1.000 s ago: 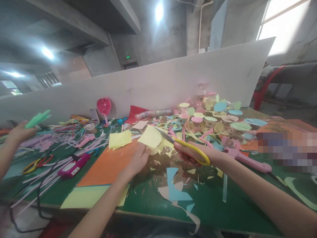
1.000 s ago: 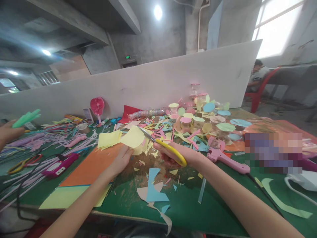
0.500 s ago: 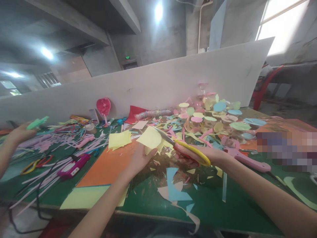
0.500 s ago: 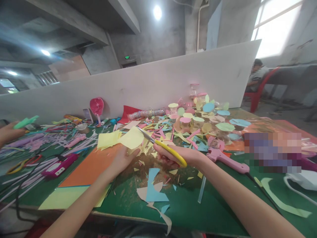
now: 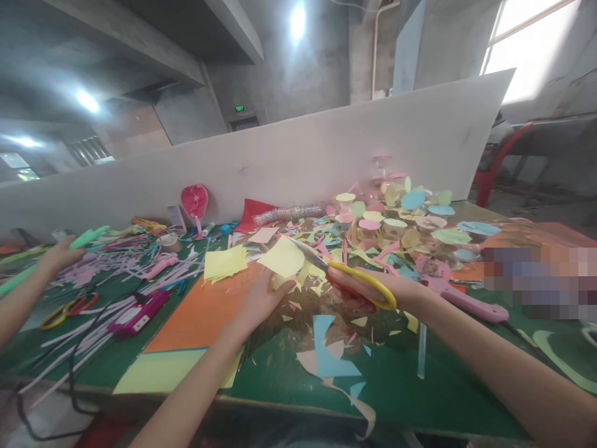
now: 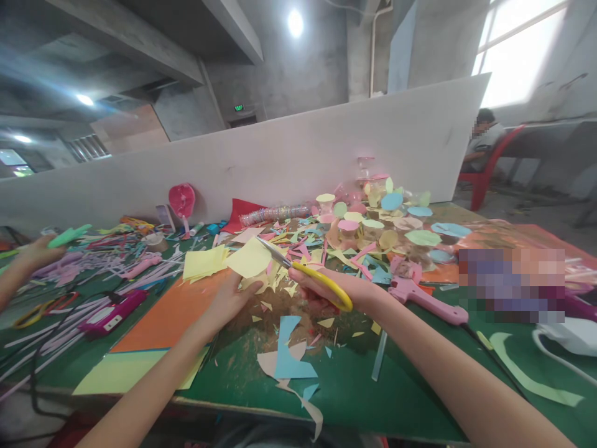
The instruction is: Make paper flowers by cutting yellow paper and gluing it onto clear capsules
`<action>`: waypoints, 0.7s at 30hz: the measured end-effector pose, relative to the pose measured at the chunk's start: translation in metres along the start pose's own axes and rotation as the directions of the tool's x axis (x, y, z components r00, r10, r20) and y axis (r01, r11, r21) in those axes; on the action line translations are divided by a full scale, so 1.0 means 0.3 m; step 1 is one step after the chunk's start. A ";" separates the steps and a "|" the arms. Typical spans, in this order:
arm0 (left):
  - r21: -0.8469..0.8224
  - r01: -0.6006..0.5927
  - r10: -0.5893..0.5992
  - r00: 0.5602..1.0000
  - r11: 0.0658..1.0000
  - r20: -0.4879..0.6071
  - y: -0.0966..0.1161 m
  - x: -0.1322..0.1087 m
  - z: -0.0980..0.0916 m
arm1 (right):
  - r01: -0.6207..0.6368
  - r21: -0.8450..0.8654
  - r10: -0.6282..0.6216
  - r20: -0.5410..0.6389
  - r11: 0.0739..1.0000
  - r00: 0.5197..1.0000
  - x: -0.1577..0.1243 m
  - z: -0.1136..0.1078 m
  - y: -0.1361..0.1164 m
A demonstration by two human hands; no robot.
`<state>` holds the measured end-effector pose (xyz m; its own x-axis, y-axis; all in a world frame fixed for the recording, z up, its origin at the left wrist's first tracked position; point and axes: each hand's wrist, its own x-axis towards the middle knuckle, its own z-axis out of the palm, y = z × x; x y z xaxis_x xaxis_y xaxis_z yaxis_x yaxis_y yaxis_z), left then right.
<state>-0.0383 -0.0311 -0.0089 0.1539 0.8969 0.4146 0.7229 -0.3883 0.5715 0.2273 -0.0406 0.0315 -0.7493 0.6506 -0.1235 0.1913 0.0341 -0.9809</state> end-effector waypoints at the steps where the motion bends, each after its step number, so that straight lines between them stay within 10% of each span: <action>1: -0.002 0.004 -0.004 1.000 1.000 -0.005 0.000 0.002 0.000 | -0.006 -0.005 0.006 -0.013 1.000 1.000 0.001 -0.001 0.001; 21: -0.038 0.142 -0.142 0.990 0.989 0.017 -0.020 0.000 0.016 | -0.077 -0.005 0.076 -0.074 0.997 0.994 0.014 -0.004 0.020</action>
<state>-0.0394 -0.0276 -0.0156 0.0616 0.9464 0.3170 0.7116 -0.2643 0.6509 0.2261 -0.0365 0.0253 -0.6832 0.7060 -0.1863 0.2515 -0.0121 -0.9678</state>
